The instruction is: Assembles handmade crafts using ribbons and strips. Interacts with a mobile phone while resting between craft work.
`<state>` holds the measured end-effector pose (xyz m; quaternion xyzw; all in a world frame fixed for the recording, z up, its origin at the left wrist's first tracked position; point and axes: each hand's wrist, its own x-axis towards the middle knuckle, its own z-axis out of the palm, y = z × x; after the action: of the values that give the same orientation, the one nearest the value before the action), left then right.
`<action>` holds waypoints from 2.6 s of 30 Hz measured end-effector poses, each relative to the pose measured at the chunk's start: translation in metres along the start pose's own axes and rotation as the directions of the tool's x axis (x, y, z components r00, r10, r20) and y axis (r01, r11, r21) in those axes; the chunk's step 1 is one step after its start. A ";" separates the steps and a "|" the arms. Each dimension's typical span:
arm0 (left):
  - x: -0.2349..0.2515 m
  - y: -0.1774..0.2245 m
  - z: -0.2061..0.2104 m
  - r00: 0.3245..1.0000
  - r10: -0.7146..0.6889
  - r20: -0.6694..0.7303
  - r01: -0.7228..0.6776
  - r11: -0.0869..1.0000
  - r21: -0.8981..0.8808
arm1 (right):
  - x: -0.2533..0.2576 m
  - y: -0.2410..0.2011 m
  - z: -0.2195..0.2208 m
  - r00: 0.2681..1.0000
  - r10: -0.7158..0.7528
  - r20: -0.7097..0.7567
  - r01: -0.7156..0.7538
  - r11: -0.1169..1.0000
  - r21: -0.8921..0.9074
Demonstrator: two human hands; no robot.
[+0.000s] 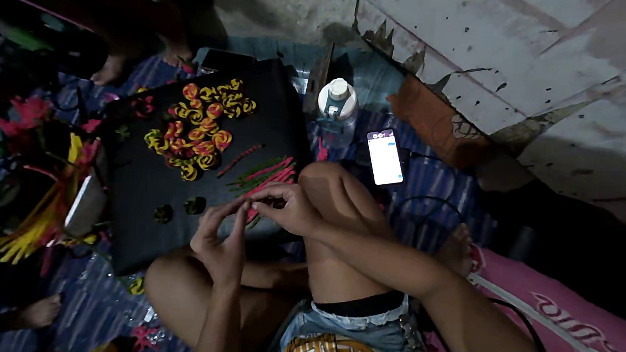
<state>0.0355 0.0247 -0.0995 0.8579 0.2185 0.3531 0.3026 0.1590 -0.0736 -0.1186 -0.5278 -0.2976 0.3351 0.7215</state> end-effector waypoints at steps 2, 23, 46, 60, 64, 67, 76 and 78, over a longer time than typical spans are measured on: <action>-0.002 0.002 0.003 0.993 -0.119 -0.019 0.115 0.983 -0.142 | -0.001 0.005 0.002 0.995 -0.093 -0.017 0.093 0.995 -0.044; -0.002 0.006 0.010 0.948 -0.295 0.121 0.313 0.792 -0.523 | 0.002 0.002 -0.014 0.986 0.002 0.167 -0.012 0.998 0.054; -0.016 -0.002 0.010 0.999 0.022 -0.049 -0.020 0.999 0.040 | -0.003 0.004 -0.003 0.993 -0.045 0.107 0.060 0.987 -0.149; -0.011 -0.002 0.004 0.991 -0.092 -0.095 0.081 0.990 -0.114 | 0.006 -0.005 -0.009 0.952 0.182 0.247 -0.196 0.980 0.033; -0.011 -0.003 0.003 0.973 -0.228 -0.039 0.209 0.938 -0.278 | 0.008 -0.004 -0.011 0.927 0.233 0.294 -0.270 0.958 0.094; -0.012 -0.004 0.001 0.987 -0.155 -0.050 0.145 0.976 -0.162 | 0.009 -0.005 -0.010 0.907 0.246 0.340 -0.298 0.948 0.108; -0.012 0.003 -0.009 0.999 0.012 0.030 -0.019 0.974 0.227 | 0.007 -0.002 -0.006 0.933 0.197 0.300 -0.208 0.978 0.005; -0.012 0.000 -0.011 0.997 -0.003 0.076 -0.010 0.986 0.164 | 0.008 -0.002 -0.008 0.916 0.216 0.338 -0.233 0.972 0.009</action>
<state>0.0197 0.0216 -0.0986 0.8931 0.2336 0.3015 0.2386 0.1701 -0.0724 -0.1180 -0.4758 -0.3449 0.5078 0.6299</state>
